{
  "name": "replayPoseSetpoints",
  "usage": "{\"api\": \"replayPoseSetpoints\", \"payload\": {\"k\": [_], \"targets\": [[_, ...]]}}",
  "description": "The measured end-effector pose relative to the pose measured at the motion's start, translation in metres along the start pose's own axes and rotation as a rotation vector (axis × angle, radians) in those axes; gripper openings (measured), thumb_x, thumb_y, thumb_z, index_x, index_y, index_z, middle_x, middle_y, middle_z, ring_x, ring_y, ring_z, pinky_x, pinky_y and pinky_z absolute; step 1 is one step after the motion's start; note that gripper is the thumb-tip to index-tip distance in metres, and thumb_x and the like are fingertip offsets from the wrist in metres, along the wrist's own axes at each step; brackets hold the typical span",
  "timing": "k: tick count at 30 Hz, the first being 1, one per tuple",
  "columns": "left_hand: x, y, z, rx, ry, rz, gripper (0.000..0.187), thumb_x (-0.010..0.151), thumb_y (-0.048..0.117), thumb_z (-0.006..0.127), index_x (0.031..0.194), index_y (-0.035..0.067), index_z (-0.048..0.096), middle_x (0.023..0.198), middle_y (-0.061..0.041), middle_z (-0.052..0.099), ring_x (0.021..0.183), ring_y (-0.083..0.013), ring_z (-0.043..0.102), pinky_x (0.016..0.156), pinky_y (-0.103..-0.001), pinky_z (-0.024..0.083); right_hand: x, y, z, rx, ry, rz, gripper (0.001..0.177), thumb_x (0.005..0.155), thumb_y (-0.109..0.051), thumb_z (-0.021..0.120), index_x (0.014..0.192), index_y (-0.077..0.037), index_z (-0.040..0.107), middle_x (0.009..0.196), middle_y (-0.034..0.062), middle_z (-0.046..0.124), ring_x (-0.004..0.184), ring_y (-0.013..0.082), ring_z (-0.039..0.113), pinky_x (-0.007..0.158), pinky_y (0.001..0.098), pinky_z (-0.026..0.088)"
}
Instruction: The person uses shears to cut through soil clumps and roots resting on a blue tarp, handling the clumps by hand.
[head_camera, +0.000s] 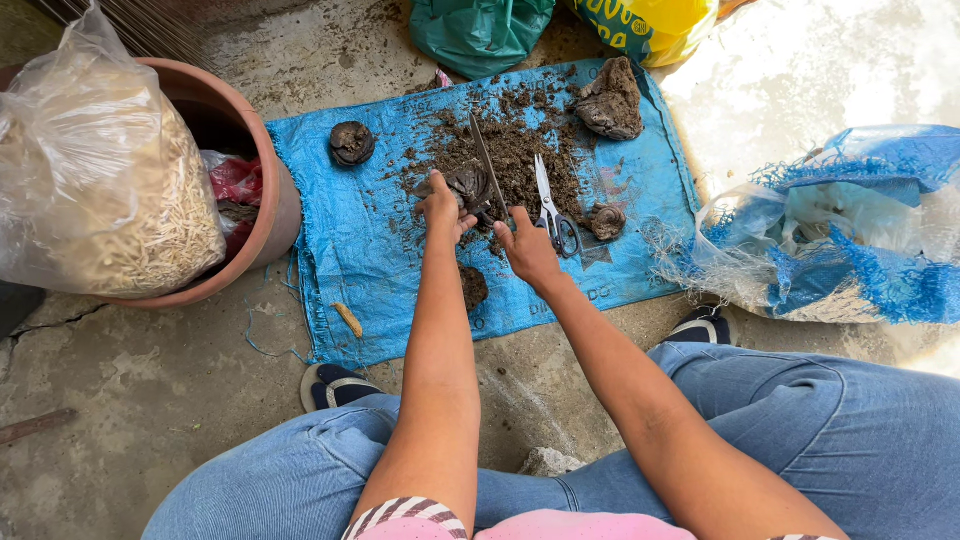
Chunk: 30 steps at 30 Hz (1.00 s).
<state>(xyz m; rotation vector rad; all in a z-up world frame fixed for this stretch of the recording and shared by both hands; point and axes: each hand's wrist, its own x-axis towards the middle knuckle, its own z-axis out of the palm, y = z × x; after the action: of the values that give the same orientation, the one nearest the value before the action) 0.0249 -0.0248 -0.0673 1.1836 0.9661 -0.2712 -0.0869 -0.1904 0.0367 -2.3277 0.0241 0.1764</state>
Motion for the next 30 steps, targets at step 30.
{"api": "replayPoseSetpoints", "payload": {"k": [30], "targets": [[0.045, 0.029, 0.009, 0.46, 0.335, 0.324, 0.091, 0.098, 0.058, 0.054, 0.145, -0.016, 0.03, 0.143, -0.041, 0.029, 0.11, -0.0523, 0.062, 0.088, -0.051, 0.063, -0.008, 0.016, -0.054, -0.155, -0.156, -0.184, 0.035, 0.106, -0.044, 0.051, 0.118, -0.012, 0.054, 0.073, 0.0236, 0.066, 0.076, 0.0508, 0.064, 0.066, 0.061, 0.047]]}}
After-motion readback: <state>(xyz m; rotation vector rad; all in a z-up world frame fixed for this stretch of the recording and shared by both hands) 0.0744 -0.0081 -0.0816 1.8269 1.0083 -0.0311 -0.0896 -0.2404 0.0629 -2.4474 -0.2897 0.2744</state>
